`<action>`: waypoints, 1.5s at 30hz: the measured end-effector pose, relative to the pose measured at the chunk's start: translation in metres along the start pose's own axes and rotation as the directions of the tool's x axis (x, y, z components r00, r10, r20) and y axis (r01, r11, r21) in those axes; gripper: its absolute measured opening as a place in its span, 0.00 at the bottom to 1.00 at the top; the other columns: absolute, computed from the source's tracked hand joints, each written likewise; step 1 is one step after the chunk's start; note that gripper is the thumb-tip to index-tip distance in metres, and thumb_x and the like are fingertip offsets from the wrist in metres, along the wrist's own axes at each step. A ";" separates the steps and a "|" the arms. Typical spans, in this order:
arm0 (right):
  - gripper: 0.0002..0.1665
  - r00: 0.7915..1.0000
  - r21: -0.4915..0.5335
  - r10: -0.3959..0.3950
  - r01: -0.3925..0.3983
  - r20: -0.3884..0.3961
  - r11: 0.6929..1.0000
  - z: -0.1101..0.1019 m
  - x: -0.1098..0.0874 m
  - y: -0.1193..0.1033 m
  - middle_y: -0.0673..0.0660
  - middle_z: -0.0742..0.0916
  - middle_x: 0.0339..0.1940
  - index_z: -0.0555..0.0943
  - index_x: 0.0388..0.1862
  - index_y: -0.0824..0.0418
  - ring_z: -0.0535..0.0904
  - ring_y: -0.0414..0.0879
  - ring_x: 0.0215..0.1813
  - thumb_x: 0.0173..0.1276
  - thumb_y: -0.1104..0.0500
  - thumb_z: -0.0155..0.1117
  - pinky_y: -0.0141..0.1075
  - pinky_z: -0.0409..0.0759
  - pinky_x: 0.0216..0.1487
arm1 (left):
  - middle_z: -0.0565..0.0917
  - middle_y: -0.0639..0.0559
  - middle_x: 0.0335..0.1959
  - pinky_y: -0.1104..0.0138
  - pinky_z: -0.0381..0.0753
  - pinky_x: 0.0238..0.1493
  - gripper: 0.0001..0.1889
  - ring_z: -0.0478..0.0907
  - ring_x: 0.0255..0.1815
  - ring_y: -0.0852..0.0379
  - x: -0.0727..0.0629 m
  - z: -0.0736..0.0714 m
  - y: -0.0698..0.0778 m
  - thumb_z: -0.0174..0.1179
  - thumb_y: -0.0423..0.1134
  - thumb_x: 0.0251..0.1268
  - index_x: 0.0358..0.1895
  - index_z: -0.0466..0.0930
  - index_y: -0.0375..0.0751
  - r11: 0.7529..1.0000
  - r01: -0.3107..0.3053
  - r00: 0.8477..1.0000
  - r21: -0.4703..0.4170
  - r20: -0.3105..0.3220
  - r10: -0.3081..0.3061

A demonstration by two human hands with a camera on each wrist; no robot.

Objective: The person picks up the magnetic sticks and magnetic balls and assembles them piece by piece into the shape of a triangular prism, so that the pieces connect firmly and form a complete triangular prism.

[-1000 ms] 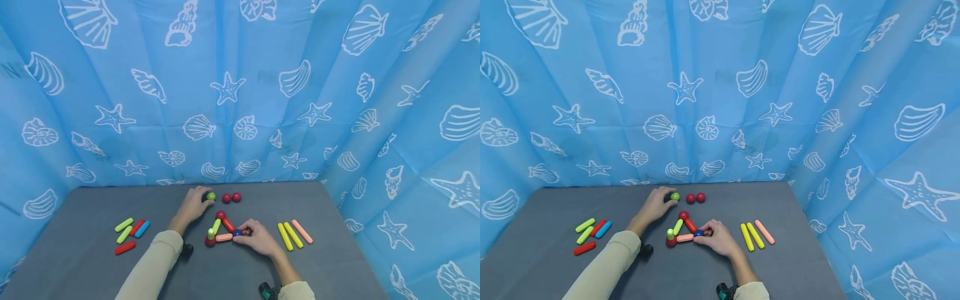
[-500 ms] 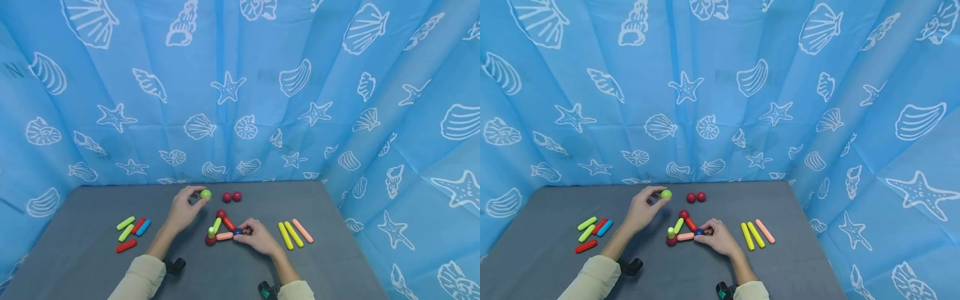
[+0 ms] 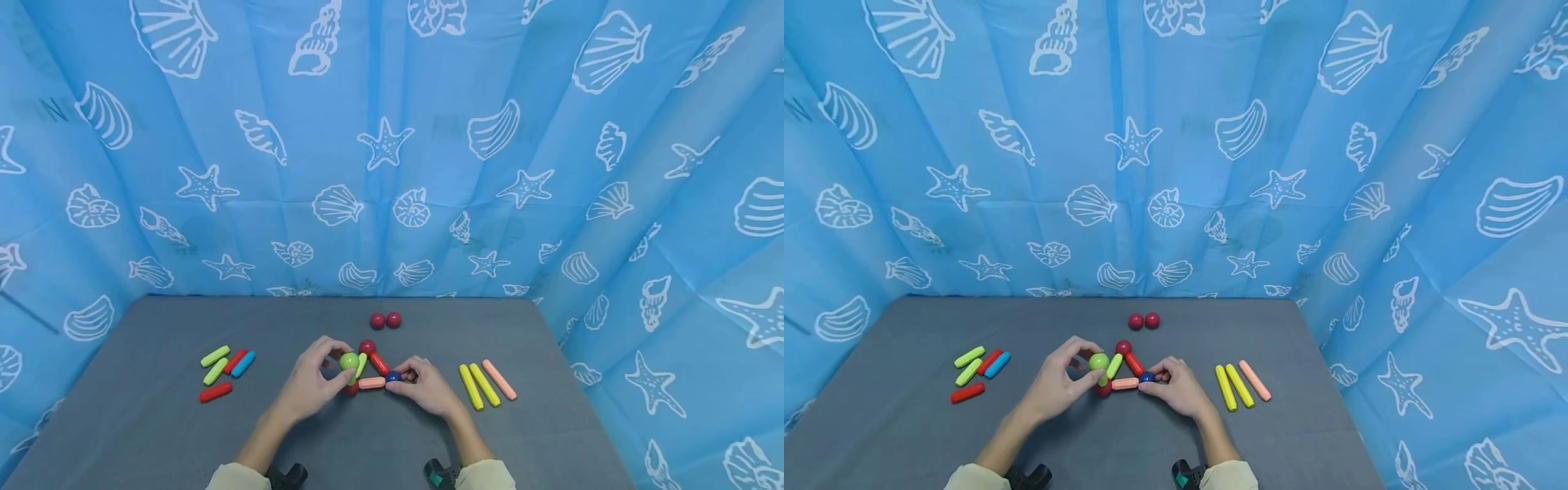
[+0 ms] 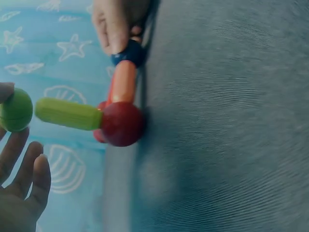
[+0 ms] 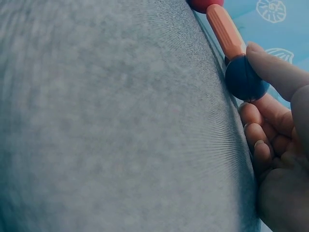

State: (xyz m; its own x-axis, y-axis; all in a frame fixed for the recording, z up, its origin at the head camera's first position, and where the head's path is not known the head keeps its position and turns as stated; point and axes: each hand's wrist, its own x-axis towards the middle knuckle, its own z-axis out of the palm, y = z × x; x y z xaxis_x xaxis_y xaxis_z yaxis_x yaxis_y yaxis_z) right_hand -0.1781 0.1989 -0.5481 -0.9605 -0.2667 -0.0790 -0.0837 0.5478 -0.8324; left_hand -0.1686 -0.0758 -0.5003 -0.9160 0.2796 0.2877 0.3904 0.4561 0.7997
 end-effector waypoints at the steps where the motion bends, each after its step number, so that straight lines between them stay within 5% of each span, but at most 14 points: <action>1: 0.18 1.000 0.001 0.000 0.000 0.000 1.000 0.000 0.000 0.000 0.52 0.82 0.41 0.86 0.46 0.54 0.72 0.45 0.46 0.65 0.44 0.74 0.30 0.70 0.43 | 0.78 0.66 0.45 0.67 0.83 0.48 0.16 0.76 0.47 0.66 -0.001 0.001 0.000 0.73 0.44 0.62 0.51 0.80 0.56 1.000 0.018 1.000 -0.004 0.010 -0.018; 7: 0.18 1.000 -0.009 0.002 -0.002 -0.007 1.000 0.001 0.000 0.000 0.52 0.82 0.40 0.86 0.46 0.55 0.72 0.45 0.45 0.65 0.45 0.74 0.31 0.70 0.43 | 0.79 0.61 0.51 0.67 0.82 0.47 0.26 0.77 0.49 0.60 -0.002 0.005 -0.004 0.76 0.47 0.57 0.59 0.78 0.53 0.988 0.150 0.987 -0.033 0.072 -0.147; 13: 0.18 1.000 -0.025 -0.004 0.005 0.011 1.000 0.000 0.000 0.000 0.49 0.83 0.40 0.86 0.44 0.51 0.73 0.44 0.45 0.62 0.43 0.76 0.32 0.71 0.44 | 0.80 0.57 0.47 0.66 0.76 0.40 0.33 0.74 0.43 0.59 -0.005 0.014 -0.022 0.80 0.51 0.50 0.60 0.77 0.48 0.936 0.316 0.929 0.156 0.150 -0.338; 17: 0.19 1.000 -0.018 -0.003 0.003 0.023 1.000 0.001 -0.001 -0.003 0.49 0.83 0.40 0.87 0.45 0.49 0.73 0.43 0.45 0.63 0.40 0.74 0.32 0.72 0.45 | 0.81 0.56 0.40 0.65 0.76 0.38 0.25 0.74 0.38 0.59 -0.004 0.016 -0.032 0.79 0.48 0.52 0.52 0.82 0.46 0.924 0.327 0.923 0.200 0.141 -0.357; 22: 0.23 0.999 0.013 0.012 -0.011 -0.043 1.000 0.003 0.002 -0.005 0.52 0.82 0.46 0.81 0.58 0.55 0.74 0.42 0.44 0.74 0.42 0.64 0.30 0.73 0.44 | 0.83 0.55 0.39 0.65 0.76 0.37 0.18 0.75 0.37 0.60 0.004 0.018 -0.040 0.75 0.42 0.58 0.50 0.84 0.46 0.933 0.302 0.942 0.196 0.090 -0.324; 28: 0.32 0.991 -0.098 0.025 -0.038 -0.133 0.994 0.007 0.011 -0.011 0.56 0.78 0.53 0.68 0.75 0.59 0.74 0.44 0.47 0.79 0.48 0.59 0.38 0.75 0.51 | 0.87 0.49 0.49 0.63 0.78 0.39 0.21 0.76 0.37 0.60 0.022 0.028 -0.041 0.69 0.37 0.65 0.61 0.81 0.43 0.931 0.337 0.939 0.142 0.018 -0.343; 32: 0.34 0.993 -0.116 0.063 -0.074 -0.095 0.991 0.006 0.017 -0.020 0.59 0.75 0.54 0.61 0.81 0.51 0.75 0.49 0.51 0.81 0.53 0.55 0.48 0.75 0.56 | 0.85 0.47 0.59 0.63 0.80 0.41 0.27 0.80 0.42 0.60 0.023 0.029 -0.037 0.68 0.35 0.66 0.68 0.75 0.42 0.923 0.371 0.929 0.104 -0.039 -0.369; 35: 0.32 0.997 -0.125 0.065 -0.070 -0.041 0.990 0.004 0.020 -0.024 0.62 0.73 0.56 0.62 0.81 0.47 0.75 0.52 0.53 0.81 0.53 0.54 0.54 0.75 0.57 | 0.83 0.47 0.63 0.59 0.81 0.45 0.29 0.81 0.48 0.55 0.016 0.014 -0.031 0.68 0.36 0.67 0.71 0.72 0.42 0.928 0.357 0.933 0.104 -0.087 -0.349; 39: 0.27 0.996 -0.125 0.071 -0.076 -0.046 0.989 0.003 0.018 -0.025 0.63 0.74 0.59 0.71 0.75 0.49 0.75 0.54 0.59 0.79 0.53 0.58 0.58 0.75 0.63 | 0.81 0.44 0.64 0.50 0.79 0.54 0.28 0.78 0.59 0.45 0.003 -0.025 -0.031 0.66 0.36 0.70 0.71 0.72 0.41 0.934 0.315 0.946 0.171 -0.137 -0.294; 42: 0.23 0.996 -0.112 0.071 -0.078 -0.060 0.991 0.002 0.015 -0.023 0.62 0.76 0.59 0.74 0.69 0.52 0.75 0.54 0.60 0.77 0.54 0.61 0.59 0.75 0.64 | 0.79 0.39 0.65 0.45 0.76 0.59 0.28 0.75 0.63 0.39 -0.007 -0.057 -0.039 0.63 0.34 0.71 0.72 0.69 0.38 0.908 0.364 0.926 0.207 -0.184 -0.329; 45: 0.21 0.996 -0.101 0.068 -0.073 -0.056 0.992 0.002 0.014 -0.021 0.61 0.78 0.56 0.75 0.65 0.54 0.76 0.53 0.57 0.76 0.55 0.63 0.55 0.76 0.61 | 0.76 0.34 0.67 0.42 0.73 0.63 0.30 0.72 0.66 0.34 -0.018 -0.084 -0.052 0.60 0.33 0.72 0.75 0.63 0.33 0.869 0.454 0.885 0.195 -0.208 -0.416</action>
State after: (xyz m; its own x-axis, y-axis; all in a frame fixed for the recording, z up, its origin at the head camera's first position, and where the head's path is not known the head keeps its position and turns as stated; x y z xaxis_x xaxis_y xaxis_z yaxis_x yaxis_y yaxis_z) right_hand -0.1886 0.1817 -0.5328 -0.9774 -0.1841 -0.1041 -0.0396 0.6430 -0.7649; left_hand -0.1802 -0.1750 -0.5027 -0.9925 -0.1179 0.0321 -0.0584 0.6884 0.7230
